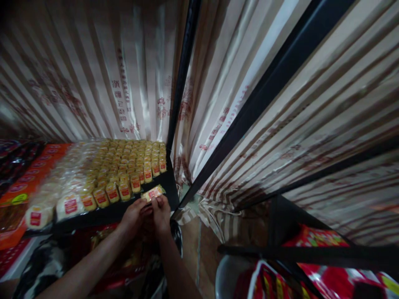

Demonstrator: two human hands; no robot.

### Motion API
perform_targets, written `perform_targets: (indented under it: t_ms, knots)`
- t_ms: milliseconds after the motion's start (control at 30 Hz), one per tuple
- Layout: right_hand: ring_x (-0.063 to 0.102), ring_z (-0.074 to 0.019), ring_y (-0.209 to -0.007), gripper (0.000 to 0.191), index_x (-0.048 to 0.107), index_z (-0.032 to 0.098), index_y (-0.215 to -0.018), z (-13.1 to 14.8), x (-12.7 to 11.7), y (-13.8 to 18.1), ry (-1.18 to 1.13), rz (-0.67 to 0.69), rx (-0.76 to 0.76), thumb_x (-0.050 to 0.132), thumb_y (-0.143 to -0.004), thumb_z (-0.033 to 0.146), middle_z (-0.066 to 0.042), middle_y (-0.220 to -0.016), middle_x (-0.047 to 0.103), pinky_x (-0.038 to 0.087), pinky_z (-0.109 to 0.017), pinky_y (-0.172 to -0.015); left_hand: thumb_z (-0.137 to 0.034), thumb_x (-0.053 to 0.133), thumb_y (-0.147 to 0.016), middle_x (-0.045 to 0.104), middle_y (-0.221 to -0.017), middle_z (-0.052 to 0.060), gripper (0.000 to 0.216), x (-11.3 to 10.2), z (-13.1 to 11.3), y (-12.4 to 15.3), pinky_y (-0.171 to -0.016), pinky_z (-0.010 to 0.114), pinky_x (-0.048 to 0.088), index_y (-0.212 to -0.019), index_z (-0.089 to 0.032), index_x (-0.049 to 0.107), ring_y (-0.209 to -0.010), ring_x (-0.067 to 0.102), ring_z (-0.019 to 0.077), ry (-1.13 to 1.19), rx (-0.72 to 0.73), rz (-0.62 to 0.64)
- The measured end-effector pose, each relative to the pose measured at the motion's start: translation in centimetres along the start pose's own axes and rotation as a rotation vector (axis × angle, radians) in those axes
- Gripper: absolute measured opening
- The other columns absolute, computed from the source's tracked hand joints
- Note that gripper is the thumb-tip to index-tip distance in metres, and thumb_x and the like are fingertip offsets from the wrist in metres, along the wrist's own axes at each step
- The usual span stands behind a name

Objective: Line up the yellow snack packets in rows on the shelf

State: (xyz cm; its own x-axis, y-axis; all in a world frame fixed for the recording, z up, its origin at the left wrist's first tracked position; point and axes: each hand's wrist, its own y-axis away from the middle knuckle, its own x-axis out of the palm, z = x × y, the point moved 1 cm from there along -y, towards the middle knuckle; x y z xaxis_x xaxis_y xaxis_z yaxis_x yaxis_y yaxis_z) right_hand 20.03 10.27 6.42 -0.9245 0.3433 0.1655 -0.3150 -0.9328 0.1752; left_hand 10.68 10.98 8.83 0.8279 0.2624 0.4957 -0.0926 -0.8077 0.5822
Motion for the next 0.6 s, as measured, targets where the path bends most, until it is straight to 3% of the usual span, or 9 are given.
perform_targets:
  t_ms: [167,267,433,600]
  knots:
    - [0.062,-0.0169,-0.073,0.030,0.058,0.020,-0.090,-0.1,-0.5,-2.4,0.020,-0.052,-0.019,0.063,-0.068,0.039,-0.001,-0.077,0.065,0.049,-0.028,-0.069,-0.013,0.061,-0.079,0.070,-0.077,0.007,0.004,0.0,0.6,-1.1,-0.059,0.022,0.050,-0.080,-0.010,0.063,-0.062,0.065,0.0120,-0.065,-0.033,0.009]
    - [0.063,-0.0177,-0.079,0.030,0.057,0.021,-0.097,0.1,-1.2,-4.3,0.140,-0.121,-0.107,0.059,-0.071,0.035,-0.003,-0.086,0.066,0.049,-0.030,-0.074,-0.012,0.064,-0.076,0.069,-0.078,0.007,0.006,0.3,0.6,-1.6,-0.060,0.023,0.051,-0.082,-0.011,0.063,-0.061,0.065,0.0123,-0.119,-0.020,-0.033]
    - [0.063,-0.0182,-0.086,0.035,0.057,0.019,-0.108,-0.1,-1.8,-7.3,0.304,-0.162,-0.212,0.053,-0.076,0.030,-0.007,-0.096,0.065,0.049,-0.032,-0.081,-0.015,0.061,-0.079,0.067,-0.097,0.010,0.011,1.2,-0.1,-2.0,-0.057,0.023,0.051,-0.090,-0.012,0.063,-0.065,0.065,0.0122,-0.190,0.046,-0.033]
    - [0.061,-0.0177,-0.087,0.035,0.059,0.020,-0.110,-0.5,-0.9,-9.0,0.347,-0.107,-0.243,0.054,-0.076,0.028,-0.005,-0.095,0.066,0.048,-0.031,-0.082,-0.018,0.062,-0.077,0.062,-0.113,0.013,0.018,1.4,-0.5,-2.7,-0.060,0.024,0.052,-0.094,-0.012,0.064,-0.080,0.066,0.0173,-0.163,0.066,-0.027]
